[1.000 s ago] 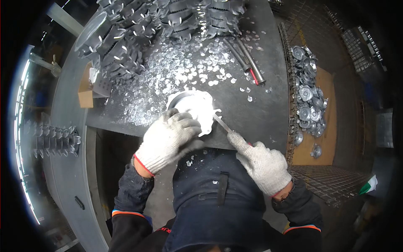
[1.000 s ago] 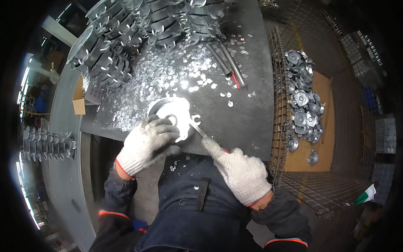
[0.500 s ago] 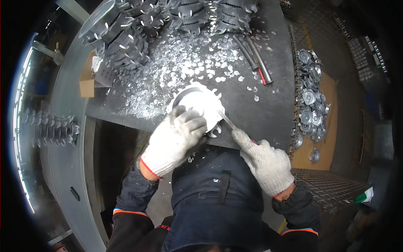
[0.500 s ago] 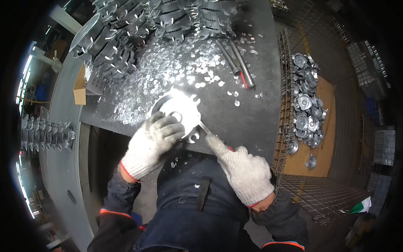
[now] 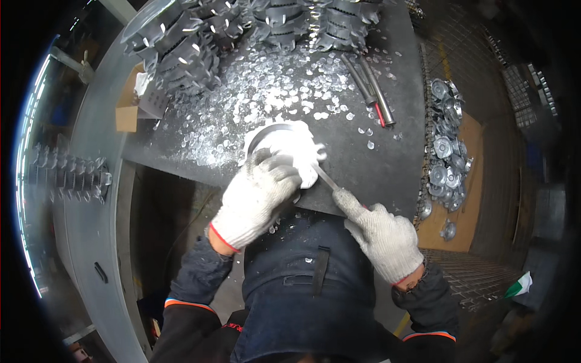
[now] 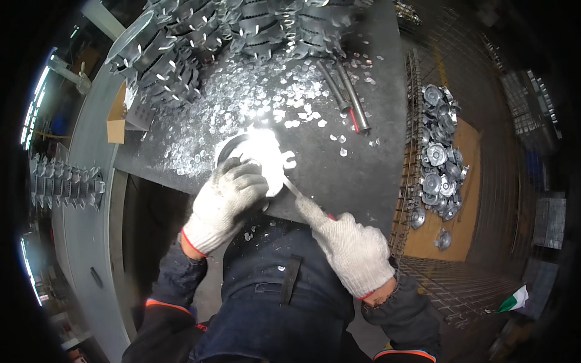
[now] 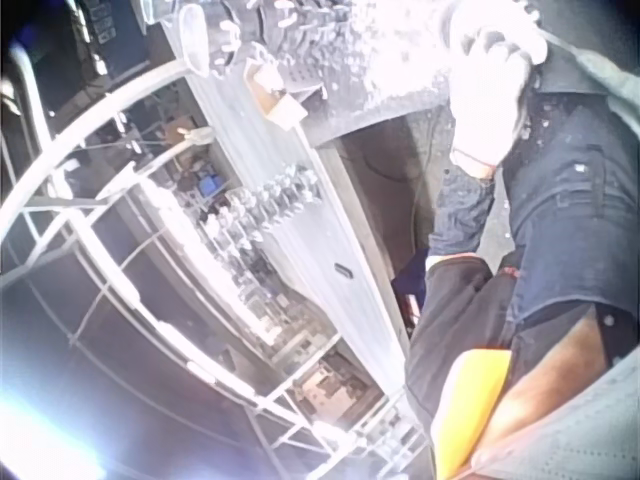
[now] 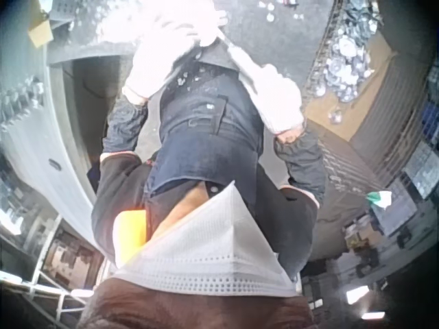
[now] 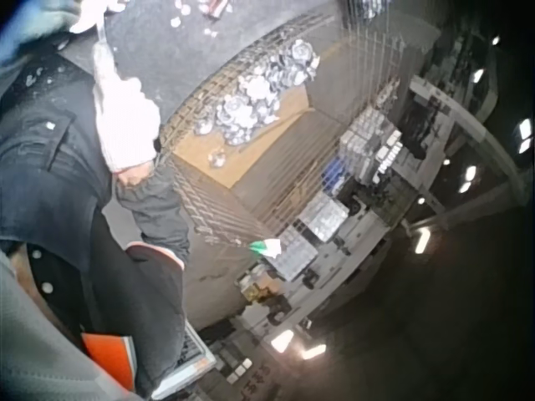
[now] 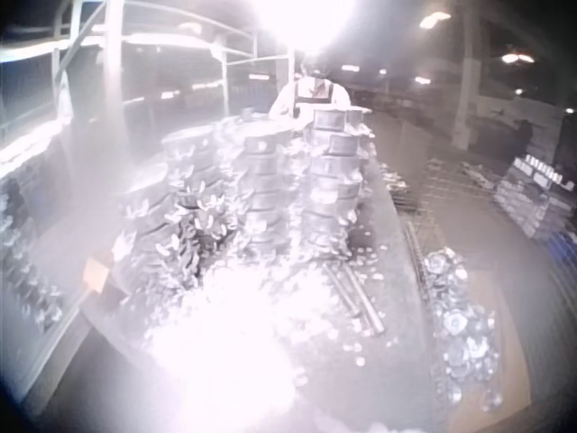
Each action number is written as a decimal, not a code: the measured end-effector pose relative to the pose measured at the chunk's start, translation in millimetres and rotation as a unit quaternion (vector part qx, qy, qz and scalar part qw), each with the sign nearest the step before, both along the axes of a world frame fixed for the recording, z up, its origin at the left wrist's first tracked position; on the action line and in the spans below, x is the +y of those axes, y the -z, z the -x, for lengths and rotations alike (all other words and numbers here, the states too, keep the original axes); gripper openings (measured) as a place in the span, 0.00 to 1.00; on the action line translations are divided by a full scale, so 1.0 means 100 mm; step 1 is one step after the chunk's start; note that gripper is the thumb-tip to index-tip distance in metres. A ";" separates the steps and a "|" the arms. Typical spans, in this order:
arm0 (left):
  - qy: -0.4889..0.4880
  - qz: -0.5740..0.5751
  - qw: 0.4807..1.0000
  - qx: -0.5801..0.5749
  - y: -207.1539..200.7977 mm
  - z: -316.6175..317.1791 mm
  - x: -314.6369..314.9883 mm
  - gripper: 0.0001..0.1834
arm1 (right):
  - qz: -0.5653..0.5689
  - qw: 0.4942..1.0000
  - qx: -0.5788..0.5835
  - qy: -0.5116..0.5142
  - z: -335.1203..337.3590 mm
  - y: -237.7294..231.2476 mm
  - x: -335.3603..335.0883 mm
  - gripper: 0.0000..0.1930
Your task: The person smooths and deburrs aluminum metal castings at an industrial workbench using a hand file.
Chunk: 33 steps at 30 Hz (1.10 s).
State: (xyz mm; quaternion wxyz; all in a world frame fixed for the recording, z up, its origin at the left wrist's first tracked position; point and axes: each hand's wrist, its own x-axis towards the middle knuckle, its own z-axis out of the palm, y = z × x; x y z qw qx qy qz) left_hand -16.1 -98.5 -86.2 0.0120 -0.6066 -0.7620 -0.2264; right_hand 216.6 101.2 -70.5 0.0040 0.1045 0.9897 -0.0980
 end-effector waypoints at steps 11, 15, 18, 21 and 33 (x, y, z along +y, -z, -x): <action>0.173 0.119 0.977 0.022 -0.11 0.34 -0.12 0.23 | -0.019 0.989 -0.144 -0.014 0.09 -0.21 -0.14 0.33; 0.171 0.138 0.976 0.017 -0.14 0.34 -0.12 0.22 | -0.026 0.998 -0.050 -0.015 0.01 -0.07 0.01 0.36; 0.168 0.153 0.974 0.001 -0.19 0.35 -0.10 0.20 | -0.009 0.999 -0.027 -0.021 0.08 -0.08 0.09 0.36; 0.180 0.140 0.974 -0.019 -0.13 0.39 -0.11 0.19 | 0.009 0.999 -0.030 -0.008 0.15 -0.09 0.14 0.37; 0.124 0.039 0.992 -0.006 0.01 0.28 -0.17 0.17 | 0.057 0.991 -0.075 0.099 0.38 0.01 0.15 0.38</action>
